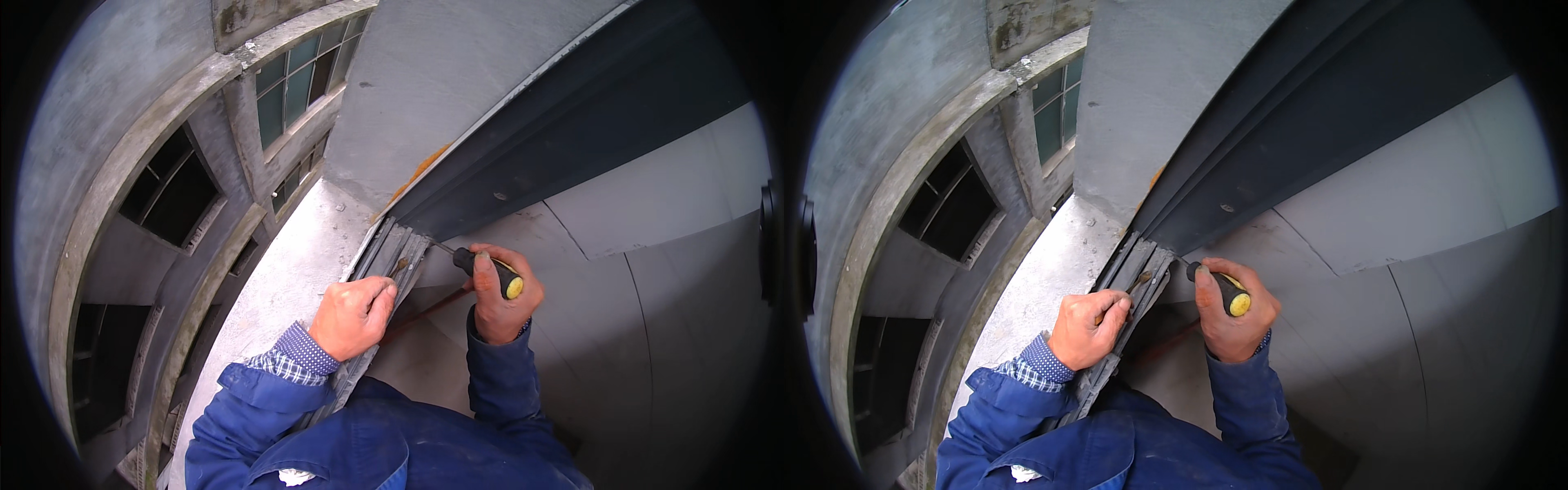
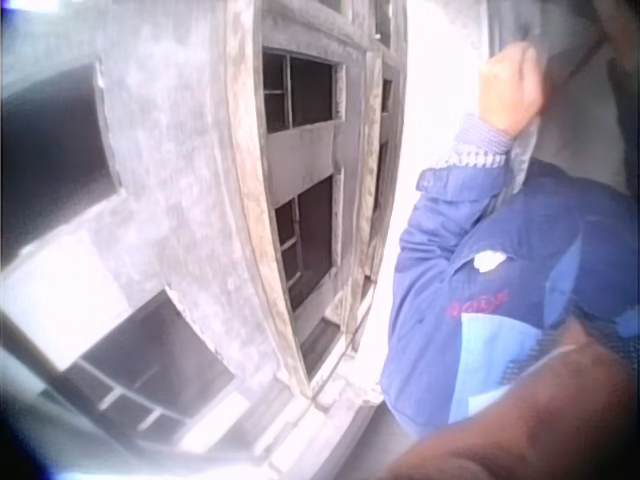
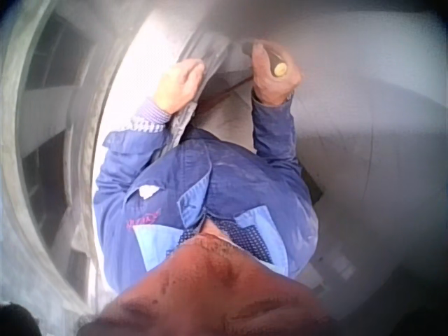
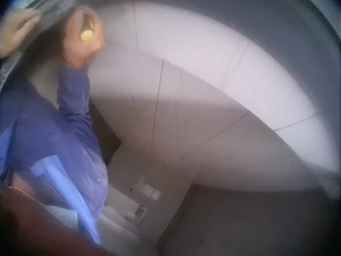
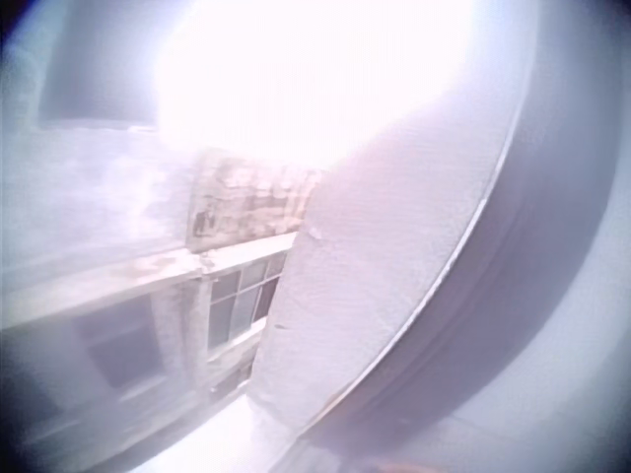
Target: The person uses a screwdriver to tighten screws along a window frame, then sweeps the floor with a broom. The work occurs in a room with tiled walls and a concrete floor.
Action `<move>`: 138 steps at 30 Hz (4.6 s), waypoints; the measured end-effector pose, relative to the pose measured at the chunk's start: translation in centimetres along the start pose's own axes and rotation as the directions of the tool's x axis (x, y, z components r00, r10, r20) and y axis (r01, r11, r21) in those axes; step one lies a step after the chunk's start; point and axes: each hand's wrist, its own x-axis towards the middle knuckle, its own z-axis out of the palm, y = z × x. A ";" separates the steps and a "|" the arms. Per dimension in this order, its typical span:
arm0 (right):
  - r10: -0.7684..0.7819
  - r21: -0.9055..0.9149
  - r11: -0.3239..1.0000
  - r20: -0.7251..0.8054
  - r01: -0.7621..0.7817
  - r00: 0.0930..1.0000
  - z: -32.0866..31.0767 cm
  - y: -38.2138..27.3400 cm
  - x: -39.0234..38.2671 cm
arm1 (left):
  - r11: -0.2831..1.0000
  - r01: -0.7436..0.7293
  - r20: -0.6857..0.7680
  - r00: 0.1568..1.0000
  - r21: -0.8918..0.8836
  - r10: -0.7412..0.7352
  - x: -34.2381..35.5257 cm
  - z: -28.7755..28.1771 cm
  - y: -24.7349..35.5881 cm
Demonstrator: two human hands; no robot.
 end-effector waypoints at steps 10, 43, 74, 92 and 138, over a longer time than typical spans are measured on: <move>-0.132 -0.137 0.981 0.056 0.138 0.990 0.3 -0.2 -0.2 | 0.998 -0.025 0.056 0.998 0.051 0.022 -0.1 -0.4 0.7; -0.290 -0.172 0.939 0.064 0.297 0.955 0.5 0.0 -0.6 | 0.991 -0.118 0.116 0.987 0.067 0.110 -0.1 -0.2 -0.2; -0.008 -0.125 0.992 0.177 0.031 0.984 0.6 0.3 -0.9 | 0.995 -0.081 -0.115 0.990 0.062 0.088 0.0 -0.3 -0.6; 0.218 -0.590 0.804 0.407 0.073 0.887 4.9 3.3 0.0 | 0.994 -0.094 -0.125 0.987 0.051 0.099 0.0 -0.1 -1.4; 0.166 -0.582 0.810 0.345 0.071 0.924 5.3 4.3 0.1 | 0.992 -0.097 -0.122 0.987 0.079 0.106 0.2 0.0 -1.6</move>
